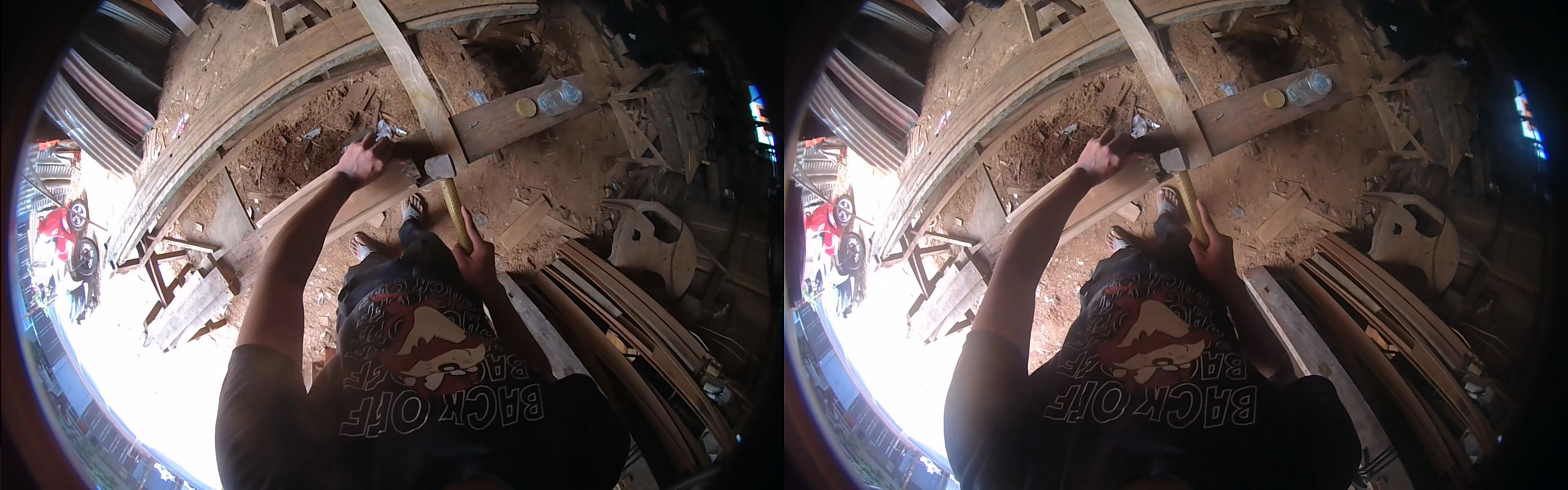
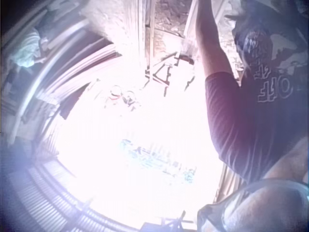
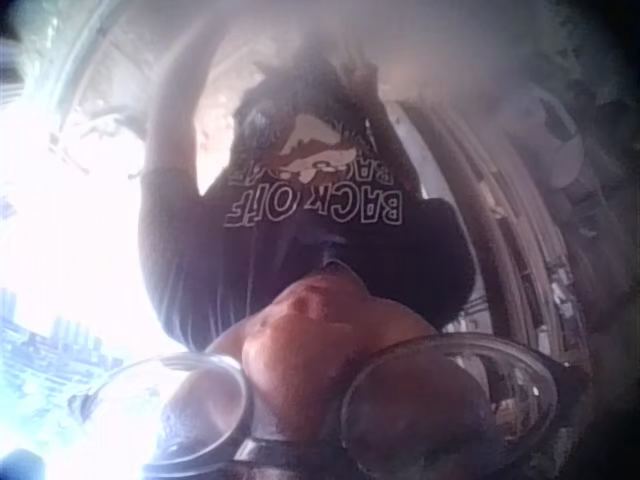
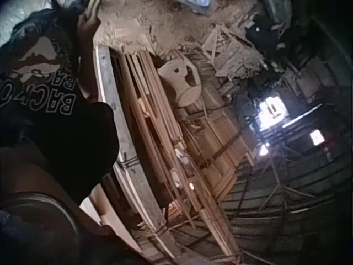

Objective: The person assembles a small rectangular wooden frame by hand, then uses a hammer to drive nails into the joints. They lift the frame to inspect it, set it down, and later pick up a power tool cord before returning to the frame.

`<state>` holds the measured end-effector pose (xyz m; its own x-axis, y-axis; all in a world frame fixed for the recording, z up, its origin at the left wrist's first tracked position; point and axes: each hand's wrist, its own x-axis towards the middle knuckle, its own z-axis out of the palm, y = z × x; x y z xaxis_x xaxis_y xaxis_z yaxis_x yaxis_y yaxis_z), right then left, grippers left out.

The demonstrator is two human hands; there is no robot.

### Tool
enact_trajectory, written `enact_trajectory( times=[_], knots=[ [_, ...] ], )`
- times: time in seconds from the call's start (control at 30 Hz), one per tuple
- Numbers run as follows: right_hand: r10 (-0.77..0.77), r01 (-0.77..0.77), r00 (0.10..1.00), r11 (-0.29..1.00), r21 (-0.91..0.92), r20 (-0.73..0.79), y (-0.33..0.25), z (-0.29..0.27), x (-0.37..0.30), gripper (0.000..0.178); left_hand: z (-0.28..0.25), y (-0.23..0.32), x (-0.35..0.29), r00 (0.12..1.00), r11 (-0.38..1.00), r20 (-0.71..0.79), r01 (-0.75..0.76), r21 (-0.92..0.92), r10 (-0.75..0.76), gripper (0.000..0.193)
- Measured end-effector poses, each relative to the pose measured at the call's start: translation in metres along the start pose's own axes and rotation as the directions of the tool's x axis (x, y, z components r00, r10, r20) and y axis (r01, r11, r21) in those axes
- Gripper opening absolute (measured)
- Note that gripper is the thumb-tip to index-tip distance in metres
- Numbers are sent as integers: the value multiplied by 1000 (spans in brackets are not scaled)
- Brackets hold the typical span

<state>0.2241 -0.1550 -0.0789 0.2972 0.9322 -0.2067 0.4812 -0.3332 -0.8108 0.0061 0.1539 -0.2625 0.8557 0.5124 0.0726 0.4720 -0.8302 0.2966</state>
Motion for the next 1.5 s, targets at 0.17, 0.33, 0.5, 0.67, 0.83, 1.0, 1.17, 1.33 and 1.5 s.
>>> enact_trajectory(
  times=[0.17, 0.33, 0.5, 0.67, 0.83, 1.0, 1.17, 1.33, 1.5],
  knots=[
    [-171, 173, 980, 985, 14, -98, -7, 17, -8, 78, -12, 5, 10, 997, 999, 60, 54, -4, -54, 51],
    [68, -68, 998, 998, 13, -7, -14, 28, -15, 74, -65, 48, 2, 987, 993, -110, 117, 9, -116, 83],
    [-146, 151, 972, 989, 14, -185, -13, 58, -15, 74, -100, 92, -61, 890, 896, -95, 443, -47, -445, 117],
    [2, -5, 994, 1000, -27, -105, -16, 83, -9, 79, -97, 102, -97, 895, 894, -62, 444, 53, -441, 118],
    [-47, 34, 985, 996, -83, -167, -28, 100, 0, 76, -89, 98, -99, 893, 893, -70, 448, 40, -445, 102],
    [-250, 222, 895, 968, -117, -369, -30, 108, 0, 77, -85, 97, -101, 890, 895, -111, 445, 11, -441, 98],
    [-101, 46, 977, 959, -280, -185, -24, 109, 10, 80, -84, 97, -99, 892, 896, -130, 441, 47, -432, 96],
    [-357, 266, 884, 916, -301, -303, -26, 107, 7, 72, -85, 96, -99, 892, 894, -94, 446, 37, -441, 95],
    [-431, 290, 832, 875, -387, -351, -18, 103, -4, 63, -82, 96, -99, 890, 897, -140, 441, 33, -433, 94]
  ],
)
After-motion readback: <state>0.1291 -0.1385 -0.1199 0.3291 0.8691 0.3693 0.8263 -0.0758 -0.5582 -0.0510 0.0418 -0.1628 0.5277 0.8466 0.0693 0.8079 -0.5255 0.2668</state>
